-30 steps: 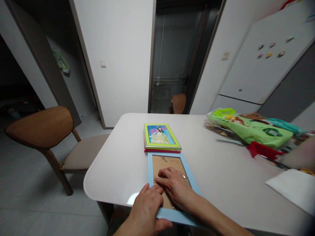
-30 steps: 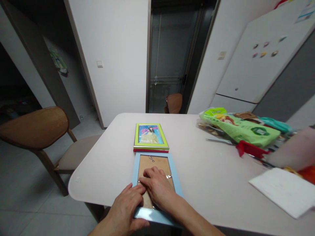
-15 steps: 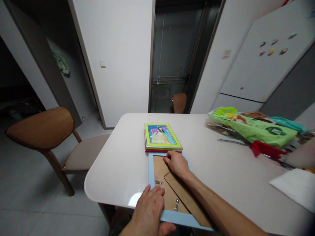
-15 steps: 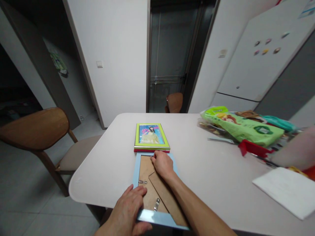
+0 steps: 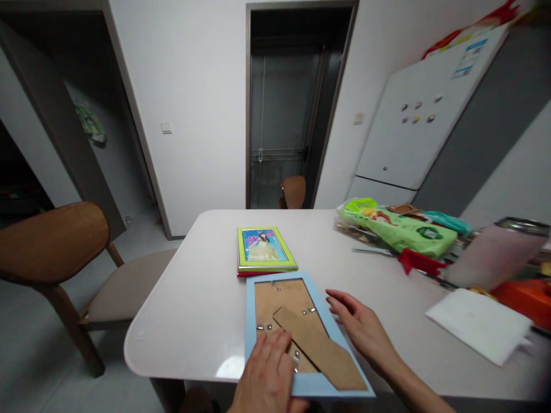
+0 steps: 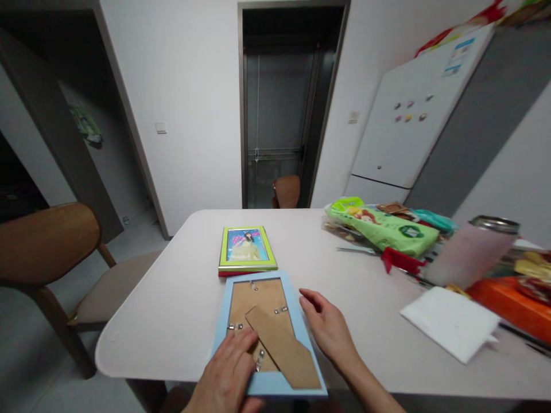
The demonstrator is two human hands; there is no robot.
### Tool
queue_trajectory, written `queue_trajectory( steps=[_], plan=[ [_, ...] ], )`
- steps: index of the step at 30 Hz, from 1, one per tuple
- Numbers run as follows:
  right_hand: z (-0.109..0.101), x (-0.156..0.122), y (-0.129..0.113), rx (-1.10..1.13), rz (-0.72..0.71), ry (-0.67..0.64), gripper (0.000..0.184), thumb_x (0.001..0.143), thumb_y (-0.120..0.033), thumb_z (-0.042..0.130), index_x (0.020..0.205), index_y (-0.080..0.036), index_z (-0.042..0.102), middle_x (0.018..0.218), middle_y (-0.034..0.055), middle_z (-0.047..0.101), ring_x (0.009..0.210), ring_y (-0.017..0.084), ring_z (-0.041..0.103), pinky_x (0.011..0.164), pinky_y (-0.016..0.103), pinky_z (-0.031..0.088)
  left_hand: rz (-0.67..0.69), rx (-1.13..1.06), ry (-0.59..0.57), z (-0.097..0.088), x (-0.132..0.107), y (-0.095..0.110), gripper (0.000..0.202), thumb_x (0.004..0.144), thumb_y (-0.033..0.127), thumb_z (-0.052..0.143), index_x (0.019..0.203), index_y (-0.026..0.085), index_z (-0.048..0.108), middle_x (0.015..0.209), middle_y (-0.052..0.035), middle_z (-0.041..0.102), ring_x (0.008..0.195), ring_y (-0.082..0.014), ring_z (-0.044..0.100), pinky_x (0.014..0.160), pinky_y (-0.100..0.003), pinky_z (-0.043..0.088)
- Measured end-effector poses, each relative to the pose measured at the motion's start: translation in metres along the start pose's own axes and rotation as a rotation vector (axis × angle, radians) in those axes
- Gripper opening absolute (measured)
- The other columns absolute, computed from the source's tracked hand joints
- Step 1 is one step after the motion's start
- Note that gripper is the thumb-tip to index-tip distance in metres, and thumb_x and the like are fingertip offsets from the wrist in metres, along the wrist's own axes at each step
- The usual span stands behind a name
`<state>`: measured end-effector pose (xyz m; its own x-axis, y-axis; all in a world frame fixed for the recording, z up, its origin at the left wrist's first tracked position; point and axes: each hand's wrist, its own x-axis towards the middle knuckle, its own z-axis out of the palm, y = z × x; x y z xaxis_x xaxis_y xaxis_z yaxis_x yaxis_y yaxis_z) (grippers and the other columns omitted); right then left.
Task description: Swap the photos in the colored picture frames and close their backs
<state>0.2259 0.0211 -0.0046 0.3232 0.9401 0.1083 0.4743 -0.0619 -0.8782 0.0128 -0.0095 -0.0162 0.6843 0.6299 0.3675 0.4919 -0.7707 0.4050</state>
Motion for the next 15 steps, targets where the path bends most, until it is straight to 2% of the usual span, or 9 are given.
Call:
queue_trajectory(
  steps=[2, 5, 6, 8, 11, 13, 15],
  plan=[
    [-0.002, -0.021, -0.001, 0.369, 0.174, -0.088, 0.038, 0.068, -0.042, 0.05, 0.094, -0.015, 0.057, 0.08, 0.0065, 0.065, 0.068, 0.018, 0.059, 0.063, 0.029, 0.046, -0.001, -0.21, 0.135, -0.008, 0.007, 0.013, 0.027, 0.066, 0.026, 0.056, 0.089, 0.014, 0.049, 0.122, -0.0182, 0.043, 0.113, -0.0299, 0.038, 0.09, -0.046, 0.034],
    [0.015, -0.048, -0.014, 0.793, 0.313, -0.282, 0.033, 0.069, -0.04, 0.053, 0.092, -0.017, 0.058, 0.076, 0.0039, 0.066, 0.065, 0.017, 0.059, 0.063, 0.029, 0.047, -0.111, -0.671, 0.371, -0.009, 0.024, 0.038, 0.019, 0.071, 0.034, 0.052, 0.08, 0.018, 0.047, 0.122, -0.0153, 0.043, 0.11, -0.0285, 0.041, 0.085, -0.039, 0.039],
    [0.02, -0.052, -0.018, 0.901, 0.335, -0.275, 0.032, 0.07, -0.039, 0.052, 0.094, -0.017, 0.057, 0.076, 0.003, 0.066, 0.066, 0.016, 0.059, 0.062, 0.028, 0.047, -0.152, -0.826, 0.429, -0.007, 0.031, 0.046, 0.02, 0.072, 0.037, 0.051, 0.079, 0.018, 0.047, 0.12, -0.0147, 0.045, 0.108, -0.028, 0.044, 0.084, -0.038, 0.04],
    [0.022, -0.054, -0.021, 1.04, 0.345, -0.158, 0.036, 0.07, -0.037, 0.054, 0.101, -0.02, 0.052, 0.08, 0.0012, 0.066, 0.071, 0.015, 0.06, 0.063, 0.026, 0.047, -0.215, -1.073, 0.485, -0.003, 0.046, 0.058, 0.025, 0.072, 0.037, 0.052, 0.086, 0.017, 0.048, 0.111, -0.0131, 0.052, 0.102, -0.026, 0.049, 0.083, -0.036, 0.041],
    [-0.005, -0.035, -0.006, 0.954, 0.314, 0.02, 0.058, 0.066, -0.031, 0.059, 0.119, -0.021, 0.037, 0.086, 0.0011, 0.065, 0.074, 0.016, 0.061, 0.064, 0.026, 0.048, -0.271, -1.278, 0.521, 0.0, 0.069, 0.061, 0.046, 0.067, 0.028, 0.06, 0.107, 0.017, 0.04, 0.109, -0.0105, 0.053, 0.099, -0.0228, 0.051, 0.086, -0.035, 0.039],
    [-0.038, -0.013, 0.015, 0.682, 0.32, 0.037, 0.066, 0.068, -0.032, 0.054, 0.126, -0.018, 0.027, 0.086, 0.0034, 0.066, 0.07, 0.017, 0.062, 0.062, 0.028, 0.048, -0.314, -1.348, 0.506, 0.005, 0.082, 0.055, 0.061, 0.063, 0.021, 0.062, 0.116, 0.017, 0.031, 0.113, -0.0097, 0.052, 0.1, -0.0209, 0.051, 0.088, -0.033, 0.038],
    [-0.072, 0.012, 0.039, 0.299, 0.314, 0.066, 0.066, 0.072, -0.033, 0.046, 0.129, -0.011, 0.02, 0.085, 0.0058, 0.067, 0.07, 0.017, 0.062, 0.064, 0.027, 0.048, -0.37, -1.368, 0.417, 0.017, 0.092, 0.048, 0.066, 0.06, 0.015, 0.062, 0.118, 0.016, 0.029, 0.114, -0.0098, 0.051, 0.099, -0.0196, 0.051, 0.086, -0.029, 0.04]
  ],
)
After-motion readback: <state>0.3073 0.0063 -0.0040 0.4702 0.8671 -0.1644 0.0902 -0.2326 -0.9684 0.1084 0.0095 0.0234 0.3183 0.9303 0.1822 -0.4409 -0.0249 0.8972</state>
